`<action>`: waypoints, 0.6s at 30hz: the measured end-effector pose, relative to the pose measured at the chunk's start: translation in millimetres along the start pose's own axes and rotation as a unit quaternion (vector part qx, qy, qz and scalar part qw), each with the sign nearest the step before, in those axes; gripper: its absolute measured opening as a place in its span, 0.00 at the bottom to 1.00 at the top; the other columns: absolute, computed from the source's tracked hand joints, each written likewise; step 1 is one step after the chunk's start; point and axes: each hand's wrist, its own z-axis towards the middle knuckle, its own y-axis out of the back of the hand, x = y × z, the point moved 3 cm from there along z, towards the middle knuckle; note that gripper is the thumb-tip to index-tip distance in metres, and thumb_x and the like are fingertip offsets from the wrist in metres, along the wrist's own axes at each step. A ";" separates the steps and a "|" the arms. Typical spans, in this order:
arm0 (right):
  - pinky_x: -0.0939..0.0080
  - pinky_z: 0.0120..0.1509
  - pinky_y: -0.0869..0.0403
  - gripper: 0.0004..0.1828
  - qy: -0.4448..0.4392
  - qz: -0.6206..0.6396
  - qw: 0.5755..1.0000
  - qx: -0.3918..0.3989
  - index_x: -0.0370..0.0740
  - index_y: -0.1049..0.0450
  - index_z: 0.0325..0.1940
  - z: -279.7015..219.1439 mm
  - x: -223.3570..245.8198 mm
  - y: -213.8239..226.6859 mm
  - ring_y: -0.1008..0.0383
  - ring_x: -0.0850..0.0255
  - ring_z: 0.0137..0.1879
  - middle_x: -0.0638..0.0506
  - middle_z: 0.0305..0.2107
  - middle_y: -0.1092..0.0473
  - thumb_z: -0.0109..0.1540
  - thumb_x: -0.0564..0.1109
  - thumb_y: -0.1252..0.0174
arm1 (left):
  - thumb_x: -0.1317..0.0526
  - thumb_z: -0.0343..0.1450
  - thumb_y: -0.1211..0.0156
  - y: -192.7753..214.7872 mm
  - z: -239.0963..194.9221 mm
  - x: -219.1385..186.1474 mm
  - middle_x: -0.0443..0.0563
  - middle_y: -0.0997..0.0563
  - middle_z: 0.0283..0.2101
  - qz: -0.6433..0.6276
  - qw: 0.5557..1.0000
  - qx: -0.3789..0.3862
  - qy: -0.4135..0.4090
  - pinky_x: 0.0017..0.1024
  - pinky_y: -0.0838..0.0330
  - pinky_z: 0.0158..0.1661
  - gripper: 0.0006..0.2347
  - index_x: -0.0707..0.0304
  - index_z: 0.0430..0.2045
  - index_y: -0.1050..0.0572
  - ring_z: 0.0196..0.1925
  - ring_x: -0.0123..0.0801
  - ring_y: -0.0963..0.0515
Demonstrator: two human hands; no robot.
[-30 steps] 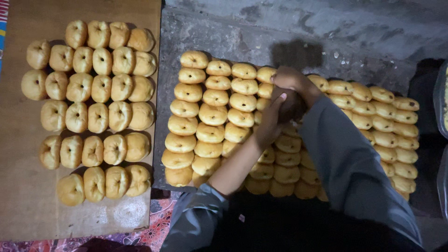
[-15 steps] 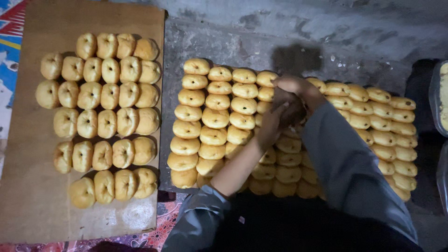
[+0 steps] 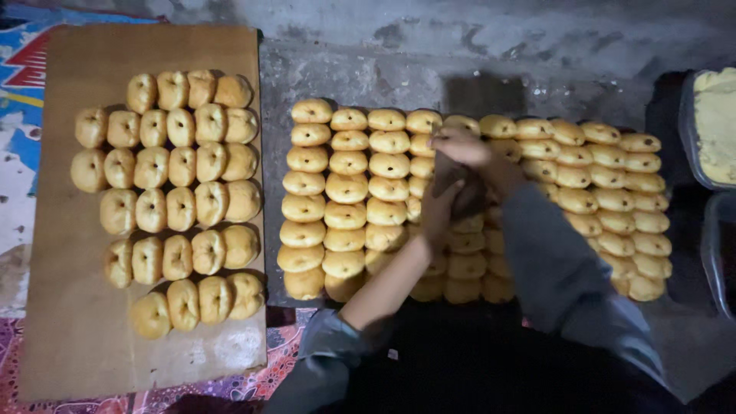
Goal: The person sits on the floor and uses a piping bag to fill rows of small round pastries arranged on a tray. The person moves systematically across the tray, squeezing filling into each pastry one at a time.
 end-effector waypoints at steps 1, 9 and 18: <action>0.55 0.38 0.28 0.18 0.049 0.011 0.999 -0.012 0.40 0.22 0.48 -16.6 4.5 -6.2 0.26 0.60 0.33 0.48 0.30 0.24 0.64 0.55 0.41 | 0.63 0.72 0.38 -0.9 -15.7 -4.2 0.53 0.20 0.53 -0.034 0.999 0.005 0.021 0.31 0.25 0.55 0.17 0.67 0.56 0.25 0.53 0.34 0.21; 0.63 0.50 0.26 0.12 0.184 0.342 0.921 0.025 0.37 0.26 0.50 -186.7 14.6 -129.2 0.26 0.65 0.42 0.52 0.35 0.25 0.67 0.47 0.42 | 0.63 0.74 0.37 37.1 -192.5 -22.5 0.55 0.23 0.49 -0.087 0.991 -0.025 0.102 0.36 0.25 0.48 0.17 0.65 0.56 0.30 0.49 0.38 0.21; 0.64 0.52 0.26 0.11 0.083 0.419 0.904 -0.009 0.35 0.26 0.47 -315.4 -4.3 -290.7 0.23 0.64 0.42 0.51 0.36 0.24 0.64 0.43 0.41 | 0.57 0.63 0.29 121.6 -360.6 -2.6 0.60 0.16 0.40 0.052 0.973 -0.044 0.220 0.39 0.17 0.37 0.23 0.71 0.48 0.27 0.37 0.44 0.14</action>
